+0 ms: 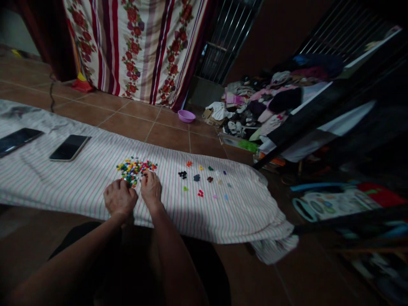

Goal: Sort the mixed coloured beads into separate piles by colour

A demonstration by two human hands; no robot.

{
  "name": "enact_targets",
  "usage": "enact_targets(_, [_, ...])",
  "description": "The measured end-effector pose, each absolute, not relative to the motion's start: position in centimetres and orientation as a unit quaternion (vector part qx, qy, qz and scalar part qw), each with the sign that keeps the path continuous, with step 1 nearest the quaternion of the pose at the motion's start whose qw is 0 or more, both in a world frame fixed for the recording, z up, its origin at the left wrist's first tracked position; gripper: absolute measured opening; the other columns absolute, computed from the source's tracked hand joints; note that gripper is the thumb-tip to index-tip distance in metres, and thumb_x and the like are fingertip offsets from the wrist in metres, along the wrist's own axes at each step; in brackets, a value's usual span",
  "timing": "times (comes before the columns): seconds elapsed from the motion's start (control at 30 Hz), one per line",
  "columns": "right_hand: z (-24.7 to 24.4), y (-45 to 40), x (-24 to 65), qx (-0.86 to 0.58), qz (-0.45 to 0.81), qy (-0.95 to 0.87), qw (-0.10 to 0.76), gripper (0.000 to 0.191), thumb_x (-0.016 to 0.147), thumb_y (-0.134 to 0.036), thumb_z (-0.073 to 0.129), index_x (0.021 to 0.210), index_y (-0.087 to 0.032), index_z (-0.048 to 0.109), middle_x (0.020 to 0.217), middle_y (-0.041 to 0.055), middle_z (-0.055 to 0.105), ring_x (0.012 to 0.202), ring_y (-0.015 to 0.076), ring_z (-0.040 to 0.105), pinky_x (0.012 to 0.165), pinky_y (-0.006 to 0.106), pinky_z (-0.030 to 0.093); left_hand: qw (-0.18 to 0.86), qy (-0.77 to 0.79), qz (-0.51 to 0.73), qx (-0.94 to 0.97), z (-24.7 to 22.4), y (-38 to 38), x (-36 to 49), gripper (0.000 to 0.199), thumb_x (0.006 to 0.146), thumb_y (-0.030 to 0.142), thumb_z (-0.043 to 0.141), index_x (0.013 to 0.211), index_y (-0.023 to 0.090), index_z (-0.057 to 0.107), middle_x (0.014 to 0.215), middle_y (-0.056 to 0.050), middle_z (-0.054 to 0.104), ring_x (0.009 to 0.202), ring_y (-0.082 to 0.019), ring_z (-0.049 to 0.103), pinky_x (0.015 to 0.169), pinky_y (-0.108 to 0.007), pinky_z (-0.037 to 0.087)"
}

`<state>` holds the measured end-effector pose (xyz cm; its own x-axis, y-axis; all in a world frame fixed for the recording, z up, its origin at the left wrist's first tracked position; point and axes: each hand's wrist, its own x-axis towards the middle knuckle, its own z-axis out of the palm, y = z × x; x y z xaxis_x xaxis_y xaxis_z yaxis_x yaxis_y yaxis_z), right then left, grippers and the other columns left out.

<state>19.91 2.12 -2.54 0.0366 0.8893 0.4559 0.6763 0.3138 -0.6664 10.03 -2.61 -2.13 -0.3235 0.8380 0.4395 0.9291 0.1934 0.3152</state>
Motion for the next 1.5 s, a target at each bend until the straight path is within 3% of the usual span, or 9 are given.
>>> enact_targets(0.27, [-2.0, 1.9, 24.5, -0.622, 0.115, -0.617, 0.468, 0.023, 0.087, -0.025, 0.046, 0.105, -0.022, 0.061, 0.095, 0.004, 0.069, 0.08, 0.0169, 0.065, 0.077, 0.029, 0.051, 0.081, -0.767, -0.266, -0.578, -2.1, -2.7, 10.0, 0.02, 0.083, 0.025, 0.046, 0.093, 0.016, 0.06, 0.104, -0.014, 0.06, 0.099, -0.028, 0.052, 0.091, -0.042, 0.036])
enact_targets(0.43, [-0.3, 2.9, 30.5, -0.645, 0.072, -0.608, 0.457, 0.022, 0.085, -0.026, 0.047, 0.098, -0.02, 0.064, 0.089, 0.0039, 0.069, 0.081, 0.0182, 0.064, 0.08, 0.031, 0.049, 0.057, -0.769, -0.279, -0.573, -1.9, -2.7, 10.1, 0.021, 0.083, 0.024, 0.044, 0.094, 0.016, 0.06, 0.108, -0.014, 0.059, 0.102, -0.028, 0.051, 0.094, -0.044, 0.035])
enact_targets(0.73, [0.3, 4.4, 35.7, -0.689, -0.02, -0.642, 0.336, 0.023, 0.082, -0.017, 0.051, 0.089, -0.021, 0.072, 0.096, 0.0079, 0.066, 0.094, 0.022, 0.057, 0.088, 0.035, 0.043, 0.046, -0.765, -0.286, -0.575, -1.8, -2.8, 10.0, 0.024, 0.082, 0.024, 0.044, 0.098, 0.017, 0.061, 0.107, -0.014, 0.06, 0.101, -0.03, 0.05, 0.092, -0.046, 0.035])
enact_targets(1.0, [-1.2, 4.5, 36.0, -0.7, -0.021, -0.651, 0.293, 0.019, 0.082, -0.018, 0.056, 0.087, -0.02, 0.074, 0.099, 0.0093, 0.065, 0.098, 0.0226, 0.054, 0.092, 0.036, 0.042, 0.059, -0.768, -0.271, -0.577, -2.1, -2.7, 10.1, 0.023, 0.083, 0.024, 0.045, 0.097, 0.016, 0.062, 0.108, -0.015, 0.06, 0.102, -0.03, 0.051, 0.092, -0.045, 0.036])
enact_targets(1.3, [0.1, 2.9, 34.8, -0.665, -0.022, -0.656, 0.355, 0.027, 0.086, -0.014, 0.047, 0.091, -0.019, 0.072, 0.1, 0.0098, 0.067, 0.099, 0.0229, 0.056, 0.094, 0.04, 0.043, 0.07, -0.772, -0.265, -0.574, -1.8, -2.8, 10.2, 0.022, 0.082, 0.025, 0.045, 0.094, 0.016, 0.06, 0.107, -0.014, 0.061, 0.101, -0.029, 0.052, 0.091, -0.043, 0.037])
enact_targets(1.5, [-0.5, -3.4, 30.7, -0.572, 0.026, -0.723, 0.386, 0.029, 0.089, -0.016, 0.045, 0.102, -0.02, 0.071, 0.105, 0.0091, 0.067, 0.103, 0.0216, 0.059, 0.095, 0.039, 0.048, 0.066, -0.769, -0.266, -0.577, -1.8, -2.9, 10.1, 0.023, 0.083, 0.025, 0.044, 0.095, 0.015, 0.061, 0.106, -0.015, 0.061, 0.1, -0.029, 0.051, 0.091, -0.043, 0.036])
